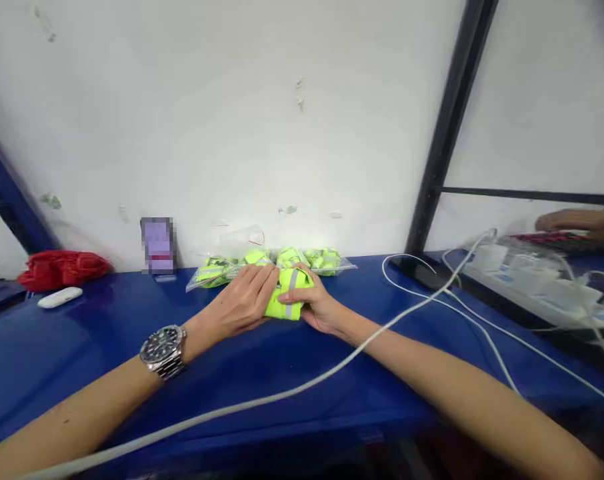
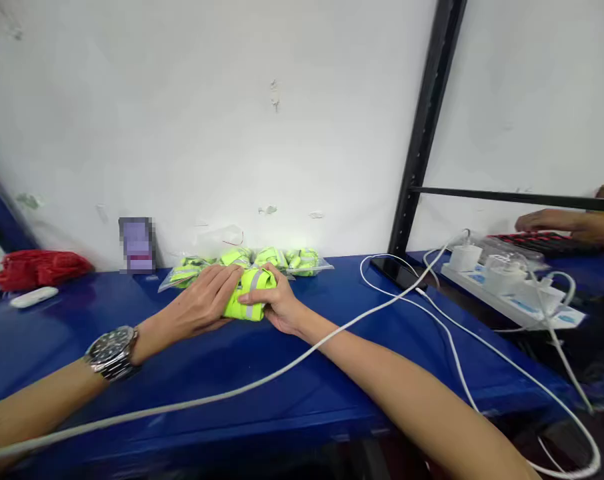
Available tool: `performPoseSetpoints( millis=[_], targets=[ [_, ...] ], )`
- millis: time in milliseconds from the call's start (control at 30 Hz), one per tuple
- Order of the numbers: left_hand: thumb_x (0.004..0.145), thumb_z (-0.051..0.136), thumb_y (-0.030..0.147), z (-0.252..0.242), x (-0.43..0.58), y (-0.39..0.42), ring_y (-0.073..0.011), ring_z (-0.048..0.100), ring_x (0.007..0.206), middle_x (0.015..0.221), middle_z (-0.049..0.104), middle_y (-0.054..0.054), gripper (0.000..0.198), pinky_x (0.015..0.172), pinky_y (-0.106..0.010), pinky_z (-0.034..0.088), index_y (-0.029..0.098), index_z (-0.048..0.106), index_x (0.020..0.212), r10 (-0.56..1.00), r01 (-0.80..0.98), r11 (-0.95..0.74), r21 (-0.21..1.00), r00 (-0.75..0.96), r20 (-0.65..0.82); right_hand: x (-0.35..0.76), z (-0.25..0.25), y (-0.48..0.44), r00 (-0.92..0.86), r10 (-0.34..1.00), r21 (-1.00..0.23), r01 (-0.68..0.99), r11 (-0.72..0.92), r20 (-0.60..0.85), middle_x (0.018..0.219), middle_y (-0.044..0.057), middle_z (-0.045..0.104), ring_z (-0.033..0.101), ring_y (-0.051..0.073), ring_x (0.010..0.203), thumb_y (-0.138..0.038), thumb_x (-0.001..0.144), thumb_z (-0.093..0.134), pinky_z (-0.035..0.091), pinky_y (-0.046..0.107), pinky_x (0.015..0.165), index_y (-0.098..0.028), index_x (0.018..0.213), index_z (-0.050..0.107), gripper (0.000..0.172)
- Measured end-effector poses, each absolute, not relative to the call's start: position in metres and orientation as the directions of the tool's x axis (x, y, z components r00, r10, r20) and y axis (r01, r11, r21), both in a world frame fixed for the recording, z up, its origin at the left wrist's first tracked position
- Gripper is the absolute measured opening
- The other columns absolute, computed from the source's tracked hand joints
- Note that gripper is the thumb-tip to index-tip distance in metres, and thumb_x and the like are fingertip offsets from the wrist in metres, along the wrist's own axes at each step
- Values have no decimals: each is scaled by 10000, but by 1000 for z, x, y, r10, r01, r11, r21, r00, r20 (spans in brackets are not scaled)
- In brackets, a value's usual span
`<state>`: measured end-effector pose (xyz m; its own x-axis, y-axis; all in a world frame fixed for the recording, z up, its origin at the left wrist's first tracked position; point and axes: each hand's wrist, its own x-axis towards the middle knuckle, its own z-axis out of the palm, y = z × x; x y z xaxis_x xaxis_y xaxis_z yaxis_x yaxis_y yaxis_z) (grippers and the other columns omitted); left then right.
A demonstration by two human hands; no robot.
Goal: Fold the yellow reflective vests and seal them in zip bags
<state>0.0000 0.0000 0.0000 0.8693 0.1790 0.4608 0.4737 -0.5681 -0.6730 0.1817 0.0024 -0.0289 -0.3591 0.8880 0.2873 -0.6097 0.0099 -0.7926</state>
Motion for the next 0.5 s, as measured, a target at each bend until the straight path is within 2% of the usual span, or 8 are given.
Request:
performPoseSetpoints(
  millis=[233,500],
  targets=[
    [827,528,320,0,-1,-3,-398,461,1232,1300,508,-281,688,1062,-574,340,-35,306,1373,296,564,-567,-600,819,491,180,-27,4,-254,905,-808,-571,144,341,687,-76,580,543,131,639,-102,449,842,496,281,610,-221,814,481,527],
    [828,566,244,-7,9,-7,-392,368,1348,1416,423,-289,682,1135,-576,228,-29,322,1404,430,629,-485,-607,776,461,185,-27,15,-246,928,-849,-514,120,280,752,-49,623,608,174,714,-108,418,854,529,337,681,-220,891,517,591]
  ],
)
